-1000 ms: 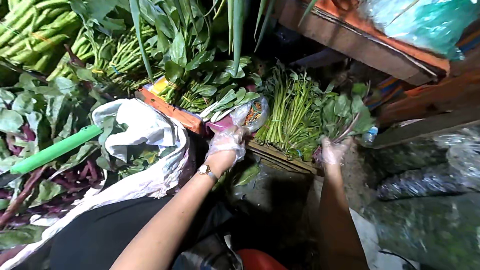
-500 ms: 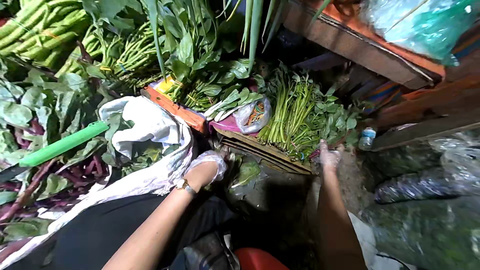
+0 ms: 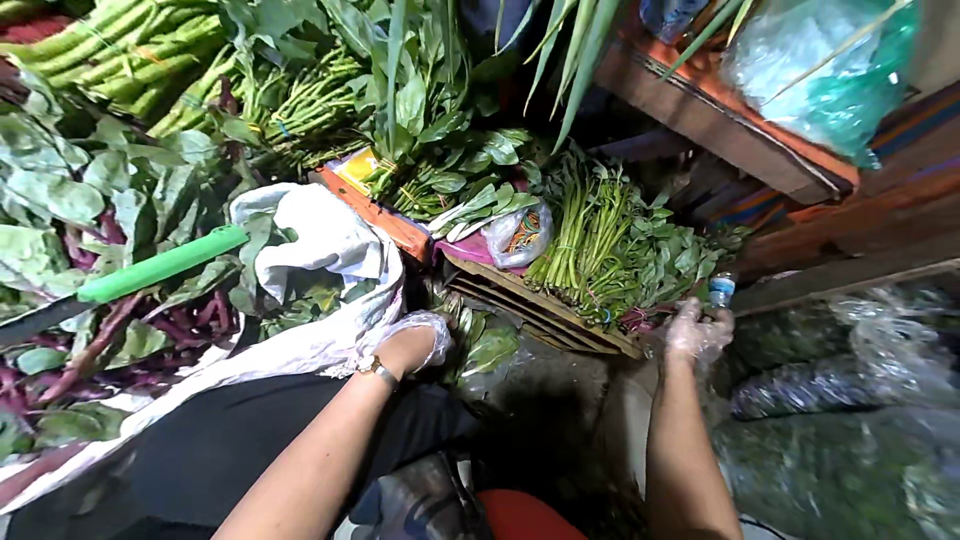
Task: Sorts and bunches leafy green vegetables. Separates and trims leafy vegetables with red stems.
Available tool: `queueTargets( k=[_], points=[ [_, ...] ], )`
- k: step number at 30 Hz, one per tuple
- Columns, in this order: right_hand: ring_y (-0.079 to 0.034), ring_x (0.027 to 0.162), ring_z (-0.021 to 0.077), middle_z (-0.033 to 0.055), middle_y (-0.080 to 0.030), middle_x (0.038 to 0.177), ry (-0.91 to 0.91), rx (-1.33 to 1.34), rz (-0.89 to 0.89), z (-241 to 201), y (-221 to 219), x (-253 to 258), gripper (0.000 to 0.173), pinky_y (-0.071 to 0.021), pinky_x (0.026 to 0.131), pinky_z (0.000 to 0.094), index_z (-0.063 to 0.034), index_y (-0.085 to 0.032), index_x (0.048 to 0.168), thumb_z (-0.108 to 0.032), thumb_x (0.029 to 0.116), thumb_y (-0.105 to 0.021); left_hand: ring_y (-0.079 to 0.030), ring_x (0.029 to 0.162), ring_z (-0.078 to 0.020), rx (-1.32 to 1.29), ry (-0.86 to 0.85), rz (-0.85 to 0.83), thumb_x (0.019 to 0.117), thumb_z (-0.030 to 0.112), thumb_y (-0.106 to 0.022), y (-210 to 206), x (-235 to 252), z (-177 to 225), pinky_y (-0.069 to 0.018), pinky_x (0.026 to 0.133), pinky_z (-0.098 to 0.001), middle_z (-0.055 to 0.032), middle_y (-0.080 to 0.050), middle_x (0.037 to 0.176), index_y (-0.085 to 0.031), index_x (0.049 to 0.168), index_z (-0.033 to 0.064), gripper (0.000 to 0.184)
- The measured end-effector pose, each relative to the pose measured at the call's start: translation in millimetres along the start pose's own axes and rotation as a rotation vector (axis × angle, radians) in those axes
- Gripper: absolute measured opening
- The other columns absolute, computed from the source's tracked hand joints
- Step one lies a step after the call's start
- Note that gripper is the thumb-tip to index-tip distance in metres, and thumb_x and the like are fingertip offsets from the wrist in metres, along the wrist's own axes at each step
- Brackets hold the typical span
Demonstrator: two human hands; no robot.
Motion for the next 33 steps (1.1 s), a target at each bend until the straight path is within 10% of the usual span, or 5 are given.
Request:
queueTargets(
  k=[10, 15, 18, 23, 33],
  points=[
    [-0.064, 0.116, 0.0393, 0.0238, -0.066, 0.125, 0.562, -0.187, -0.387, -91, -49, -40, 0.034, -0.049, 0.102, 0.0583, -0.0009, -0.066, 0.128, -0.022, 0.1031, -0.057, -0.056, 0.131, -0.0371, -0.009, 0.028, 0.002, 0.1019, 0.029, -0.058, -5, 3, -4, -0.0424, 0.108, -0.0594, -0.0183, -0.061, 0.137, -0.057, 0.142, 0.0143, 0.043],
    [-0.059, 0.125, 0.0466, 0.0276, -0.059, 0.137, 0.439, -0.655, -0.638, -122, -102, -76, 0.07, -0.0469, 0.099, 0.0673, -0.0026, -0.054, 0.143, -0.049, 0.0927, -0.069, -0.055, 0.132, -0.0355, -0.014, 0.014, 0.001, 0.1021, 0.028, -0.057, -1, -3, -2, -0.0422, 0.109, -0.0574, -0.0171, -0.06, 0.139, -0.056, 0.143, 0.0135, 0.043],
    [-0.064, 0.115, 0.044, 0.0272, -0.066, 0.123, 0.323, -0.314, -0.616, -112, -90, -61, 0.048, -0.0495, 0.095, 0.0663, -0.0025, -0.062, 0.133, -0.03, 0.0945, -0.071, -0.056, 0.13, -0.0365, -0.007, 0.005, 0.009, 0.102, 0.029, -0.057, -5, -1, -6, -0.0434, 0.107, -0.0584, -0.0183, -0.061, 0.137, -0.057, 0.141, 0.0127, 0.042],
    [-0.068, 0.082, 0.0149, 0.0055, -0.068, 0.1, -0.192, 0.751, -0.72, -86, -55, -43, 0.029, -0.0594, 0.069, 0.034, -0.0107, -0.056, 0.129, -0.018, 0.1047, -0.041, -0.057, 0.13, -0.0355, -0.01, -0.005, 0.03, 0.1012, 0.032, -0.058, -8, 4, -11, -0.0436, 0.107, -0.058, -0.0164, -0.062, 0.137, -0.057, 0.142, 0.0155, 0.044],
    [-0.068, 0.063, 0.0149, 0.0077, -0.071, 0.092, -0.47, 1.219, -0.906, -80, -55, -66, 0.042, -0.0563, 0.051, 0.0268, -0.0099, -0.056, 0.11, -0.026, 0.1048, -0.018, -0.057, 0.129, -0.036, -0.007, 0.005, 0.008, 0.1015, 0.031, -0.058, -6, 3, -11, -0.0446, 0.106, -0.058, -0.0169, -0.062, 0.137, -0.056, 0.142, 0.0151, 0.044]
  ],
)
Point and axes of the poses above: each hand's wrist, its own x-axis towards the middle knuckle, its own y-axis out of the back of the hand, z = x × y, the point moved 2 cm from there along x, towards the middle knuckle
